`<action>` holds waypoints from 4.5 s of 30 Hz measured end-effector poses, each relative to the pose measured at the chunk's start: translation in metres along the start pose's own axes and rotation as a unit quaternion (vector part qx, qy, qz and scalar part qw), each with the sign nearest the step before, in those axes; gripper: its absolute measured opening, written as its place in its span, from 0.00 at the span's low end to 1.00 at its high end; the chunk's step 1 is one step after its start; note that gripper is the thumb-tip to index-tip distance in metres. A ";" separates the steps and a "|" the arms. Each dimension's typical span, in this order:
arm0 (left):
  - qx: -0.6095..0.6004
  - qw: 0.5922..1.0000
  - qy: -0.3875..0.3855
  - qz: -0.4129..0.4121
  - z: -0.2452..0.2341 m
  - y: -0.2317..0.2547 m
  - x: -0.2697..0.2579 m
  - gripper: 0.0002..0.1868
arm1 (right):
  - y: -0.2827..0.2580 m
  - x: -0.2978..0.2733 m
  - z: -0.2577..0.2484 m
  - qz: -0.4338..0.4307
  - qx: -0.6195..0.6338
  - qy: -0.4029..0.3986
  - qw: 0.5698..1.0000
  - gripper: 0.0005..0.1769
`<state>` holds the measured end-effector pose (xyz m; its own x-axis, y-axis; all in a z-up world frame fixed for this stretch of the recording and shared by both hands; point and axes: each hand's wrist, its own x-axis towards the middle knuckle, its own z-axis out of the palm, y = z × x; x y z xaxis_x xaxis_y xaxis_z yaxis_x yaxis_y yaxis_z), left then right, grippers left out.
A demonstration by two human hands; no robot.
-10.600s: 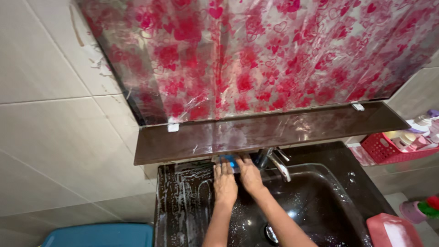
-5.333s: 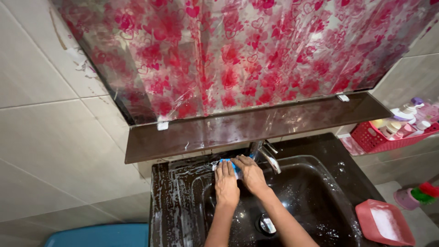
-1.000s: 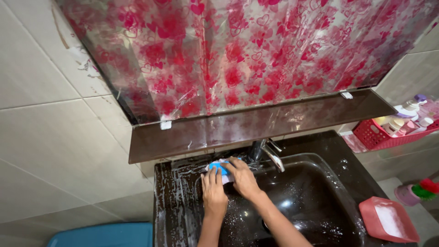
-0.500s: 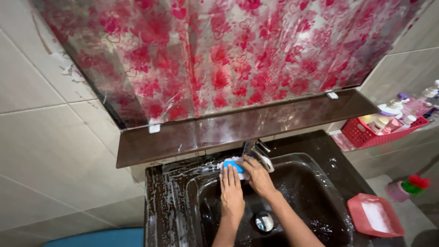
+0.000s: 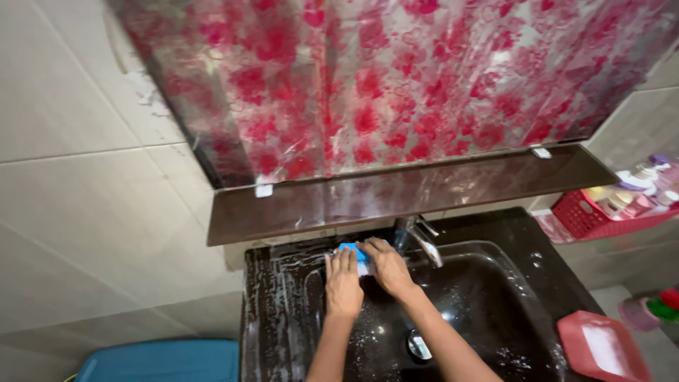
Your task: The person scrubs a dark brown bathroom sink and the surrounding countertop using a blue sponge and soap. They wipe the sink basin, the faucet, and the edges of the counter, then rinse the sponge under running water.
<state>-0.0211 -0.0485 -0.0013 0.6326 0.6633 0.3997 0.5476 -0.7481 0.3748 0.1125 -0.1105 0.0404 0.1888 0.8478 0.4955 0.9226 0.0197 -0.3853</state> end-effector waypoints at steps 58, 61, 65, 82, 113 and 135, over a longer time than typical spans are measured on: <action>-0.016 0.997 0.073 -0.035 -0.082 -0.065 -0.121 0.41 | -0.137 -0.029 0.040 -0.043 0.000 -0.075 0.996 0.36; -0.029 0.998 0.017 -0.056 -0.085 -0.078 -0.091 0.40 | -0.127 -0.004 0.053 -0.049 -0.011 -0.062 0.997 0.33; -0.042 0.997 0.024 -0.054 -0.083 -0.088 -0.082 0.37 | -0.124 0.004 0.058 -0.048 -0.011 -0.058 0.997 0.33; -0.031 0.996 0.070 -0.042 -0.093 -0.093 -0.184 0.40 | -0.198 -0.059 0.055 -0.065 -0.063 -0.093 0.992 0.38; 0.006 0.980 0.185 -0.070 -0.100 -0.136 -0.197 0.35 | -0.217 -0.053 0.103 -0.103 0.025 -0.053 0.993 0.26; -0.283 0.940 0.107 -0.159 -0.059 -0.276 -0.117 0.39 | -0.268 0.068 0.144 -0.184 -0.159 -0.090 0.966 0.23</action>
<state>-0.2786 0.0817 -0.1020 0.3284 0.8853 0.3293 0.2734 -0.4229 0.8640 -0.1702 0.0177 0.0651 -0.2064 0.8933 0.3994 0.9782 0.1974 0.0640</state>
